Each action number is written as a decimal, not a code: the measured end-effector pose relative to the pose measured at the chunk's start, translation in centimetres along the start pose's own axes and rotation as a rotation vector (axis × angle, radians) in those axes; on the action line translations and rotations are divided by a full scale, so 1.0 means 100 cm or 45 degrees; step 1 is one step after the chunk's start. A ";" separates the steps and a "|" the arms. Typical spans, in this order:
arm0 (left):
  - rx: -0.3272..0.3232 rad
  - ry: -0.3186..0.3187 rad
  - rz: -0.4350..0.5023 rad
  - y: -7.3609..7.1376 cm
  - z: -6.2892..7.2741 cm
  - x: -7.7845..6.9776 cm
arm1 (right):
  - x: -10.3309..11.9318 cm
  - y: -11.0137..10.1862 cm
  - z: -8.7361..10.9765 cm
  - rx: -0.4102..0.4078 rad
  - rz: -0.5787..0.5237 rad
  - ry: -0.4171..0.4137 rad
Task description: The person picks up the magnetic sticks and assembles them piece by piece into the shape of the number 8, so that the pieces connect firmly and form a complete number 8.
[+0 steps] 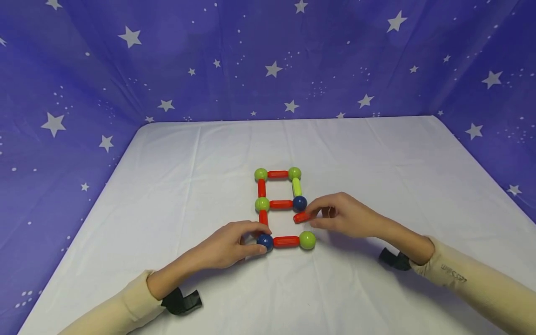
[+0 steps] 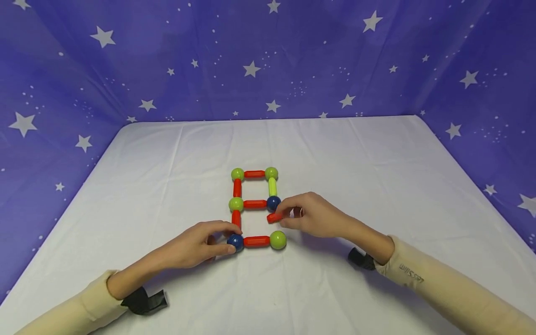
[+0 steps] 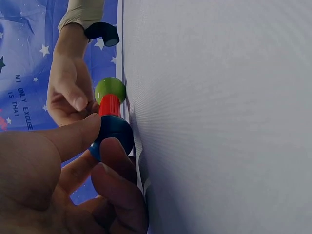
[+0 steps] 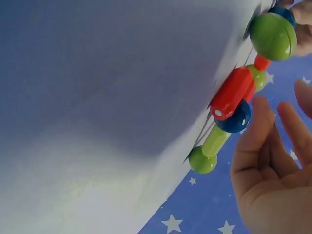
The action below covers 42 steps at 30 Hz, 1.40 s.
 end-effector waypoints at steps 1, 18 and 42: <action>-0.001 0.000 -0.002 0.000 0.000 0.000 | 0.000 -0.002 -0.001 -0.026 -0.002 -0.002; -0.005 0.005 0.005 0.000 0.000 0.000 | -0.007 0.002 -0.009 -0.041 0.116 0.035; -0.008 0.016 -0.003 0.000 0.000 0.000 | -0.002 0.015 -0.015 0.071 0.326 0.033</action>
Point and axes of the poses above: each hand's wrist, its own z-axis away from the middle knuckle, its own y-axis out of the palm, x = y × z, the point moved 5 cm from there along -z, towards the middle knuckle, and after that the axes turned 11 degrees about y, right-handed, at the moved point
